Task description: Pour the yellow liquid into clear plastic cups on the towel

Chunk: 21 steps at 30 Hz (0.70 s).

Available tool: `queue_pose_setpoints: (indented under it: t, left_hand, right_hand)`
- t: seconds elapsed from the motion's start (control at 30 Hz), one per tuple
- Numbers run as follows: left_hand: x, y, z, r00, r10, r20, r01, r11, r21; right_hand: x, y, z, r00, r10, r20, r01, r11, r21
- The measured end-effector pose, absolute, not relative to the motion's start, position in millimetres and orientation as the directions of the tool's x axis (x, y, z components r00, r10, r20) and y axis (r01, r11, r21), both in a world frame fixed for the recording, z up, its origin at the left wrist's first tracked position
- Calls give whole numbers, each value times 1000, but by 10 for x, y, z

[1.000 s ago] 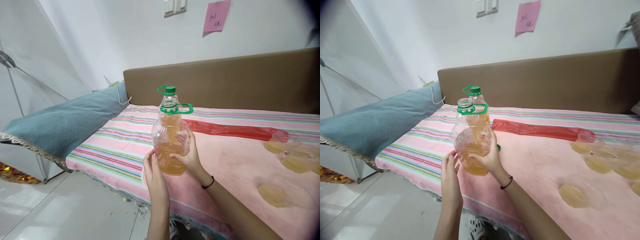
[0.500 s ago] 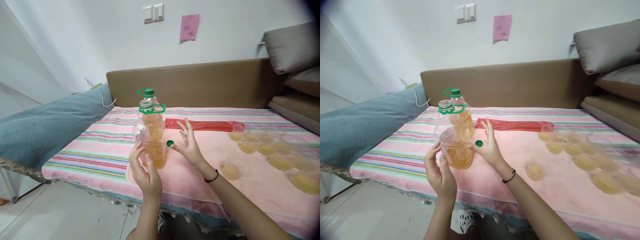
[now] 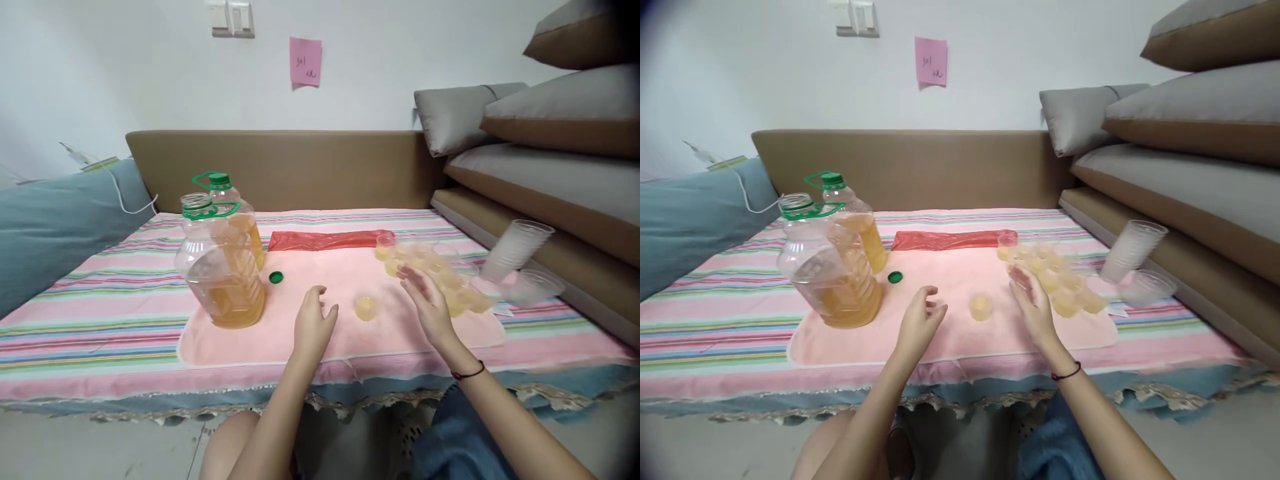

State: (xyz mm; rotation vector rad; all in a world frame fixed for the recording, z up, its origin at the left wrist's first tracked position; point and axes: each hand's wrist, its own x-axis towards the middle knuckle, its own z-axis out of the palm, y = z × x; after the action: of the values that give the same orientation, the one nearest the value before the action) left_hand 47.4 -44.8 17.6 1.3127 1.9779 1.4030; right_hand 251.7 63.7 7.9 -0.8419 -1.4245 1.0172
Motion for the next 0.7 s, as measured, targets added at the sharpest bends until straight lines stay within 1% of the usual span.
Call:
queue_pose_setpoints:
  t: [0.13, 0.33, 0.53, 0.7]
  left_hand:
    - [722, -222, 45, -441, 891, 105, 424, 104, 900]
    - [891, -50, 8, -417, 908, 49, 427, 148, 892]
    - [945, 47, -10, -434, 901, 18, 452, 200, 869]
    - [986, 73, -2, -442, 896, 26, 447, 195, 873]
  right_hand:
    - [2611, 628, -210, -170, 957, 233, -47, 229, -972]
    - [2577, 554, -274, -283, 954, 93, -77, 74, -994]
    - [2552, 479, -279, -310, 951, 7, -128, -35, -991]
    - [2505, 439, -288, -306, 952, -18, -145, -65, -987]
